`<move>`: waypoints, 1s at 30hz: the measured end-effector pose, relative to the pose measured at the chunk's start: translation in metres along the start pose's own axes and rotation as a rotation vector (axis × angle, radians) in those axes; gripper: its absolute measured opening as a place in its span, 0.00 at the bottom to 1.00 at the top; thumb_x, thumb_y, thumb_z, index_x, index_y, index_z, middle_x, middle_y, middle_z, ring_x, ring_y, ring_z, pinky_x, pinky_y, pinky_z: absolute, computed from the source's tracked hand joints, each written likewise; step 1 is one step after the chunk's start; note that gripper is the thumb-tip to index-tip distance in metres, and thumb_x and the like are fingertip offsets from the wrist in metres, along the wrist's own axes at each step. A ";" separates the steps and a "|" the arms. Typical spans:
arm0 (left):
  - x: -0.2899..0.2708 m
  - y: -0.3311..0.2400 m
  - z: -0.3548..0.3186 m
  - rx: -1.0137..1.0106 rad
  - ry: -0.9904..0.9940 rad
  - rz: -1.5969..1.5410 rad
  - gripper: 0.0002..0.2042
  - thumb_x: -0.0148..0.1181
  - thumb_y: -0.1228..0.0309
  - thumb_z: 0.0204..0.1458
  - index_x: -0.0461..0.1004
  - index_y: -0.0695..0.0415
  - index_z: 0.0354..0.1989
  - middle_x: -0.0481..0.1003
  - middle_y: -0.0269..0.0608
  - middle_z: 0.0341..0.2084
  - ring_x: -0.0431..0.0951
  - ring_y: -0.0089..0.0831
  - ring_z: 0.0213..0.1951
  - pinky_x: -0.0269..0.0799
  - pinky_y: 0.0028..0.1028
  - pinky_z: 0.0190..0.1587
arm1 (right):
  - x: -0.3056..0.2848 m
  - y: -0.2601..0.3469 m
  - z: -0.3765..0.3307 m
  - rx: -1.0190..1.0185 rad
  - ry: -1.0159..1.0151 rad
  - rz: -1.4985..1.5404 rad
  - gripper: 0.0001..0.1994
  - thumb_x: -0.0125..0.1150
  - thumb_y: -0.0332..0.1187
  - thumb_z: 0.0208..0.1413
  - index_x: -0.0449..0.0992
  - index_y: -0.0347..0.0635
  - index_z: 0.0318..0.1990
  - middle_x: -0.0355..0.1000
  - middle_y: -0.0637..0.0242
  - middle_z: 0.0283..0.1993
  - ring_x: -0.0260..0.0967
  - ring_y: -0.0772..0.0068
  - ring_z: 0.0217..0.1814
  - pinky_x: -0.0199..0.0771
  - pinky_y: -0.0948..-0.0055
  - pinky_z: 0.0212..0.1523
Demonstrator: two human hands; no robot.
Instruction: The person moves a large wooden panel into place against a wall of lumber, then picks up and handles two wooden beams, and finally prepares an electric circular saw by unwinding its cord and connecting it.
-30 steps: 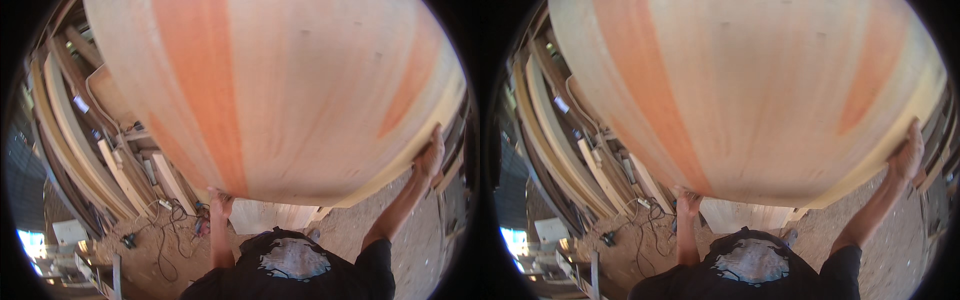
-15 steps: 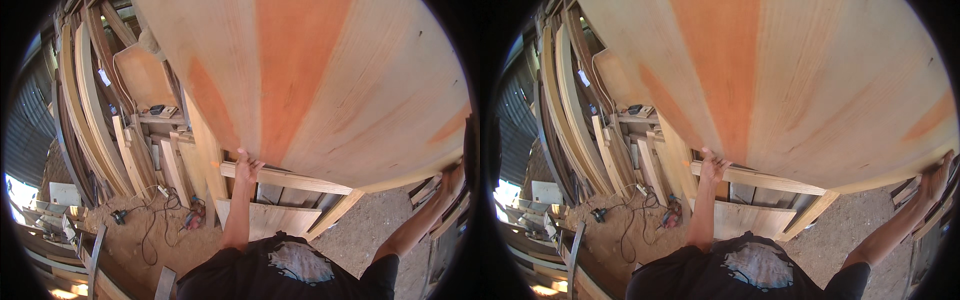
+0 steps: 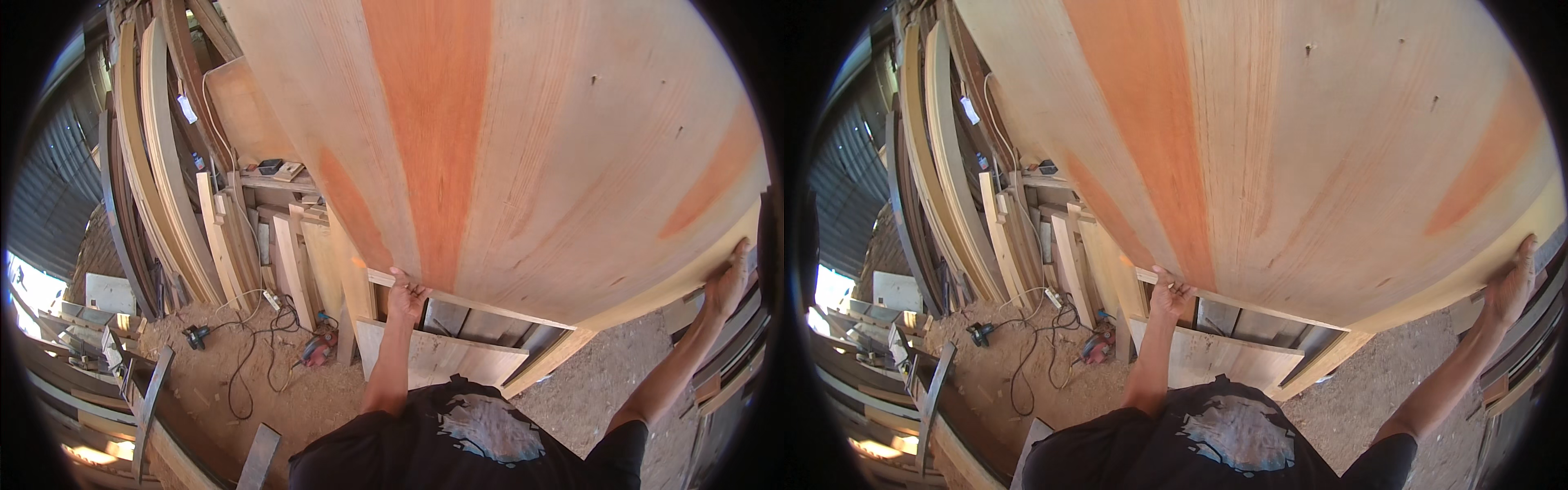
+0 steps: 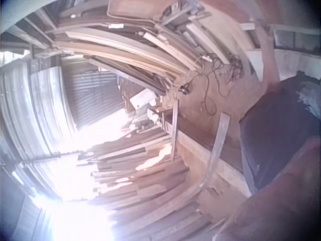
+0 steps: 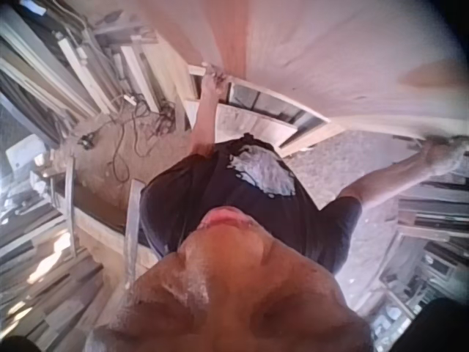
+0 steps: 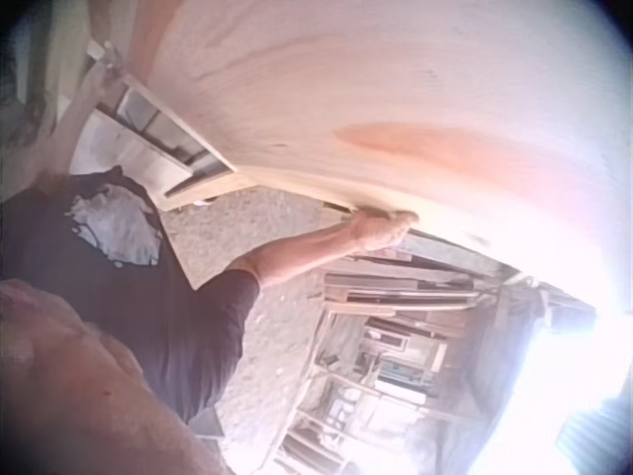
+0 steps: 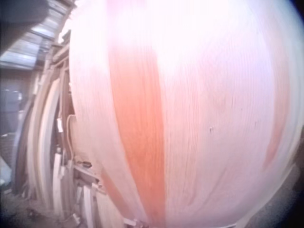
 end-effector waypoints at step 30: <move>-0.030 -0.026 0.021 -0.048 -0.011 0.179 0.54 0.66 0.37 0.40 0.48 0.67 0.64 0.53 0.53 0.63 0.56 0.49 0.65 0.57 0.51 0.65 | 0.097 -0.090 0.022 -0.058 -0.088 -0.190 0.24 0.70 0.45 0.52 0.77 0.27 0.43 0.77 0.56 0.42 0.74 0.70 0.43 0.75 0.69 0.47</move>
Point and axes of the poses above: each hand's wrist, its own z-axis towards the middle knuckle, its own x-axis out of the palm, y = z × x, the point moved 2 cm from there along z, towards the middle knuckle
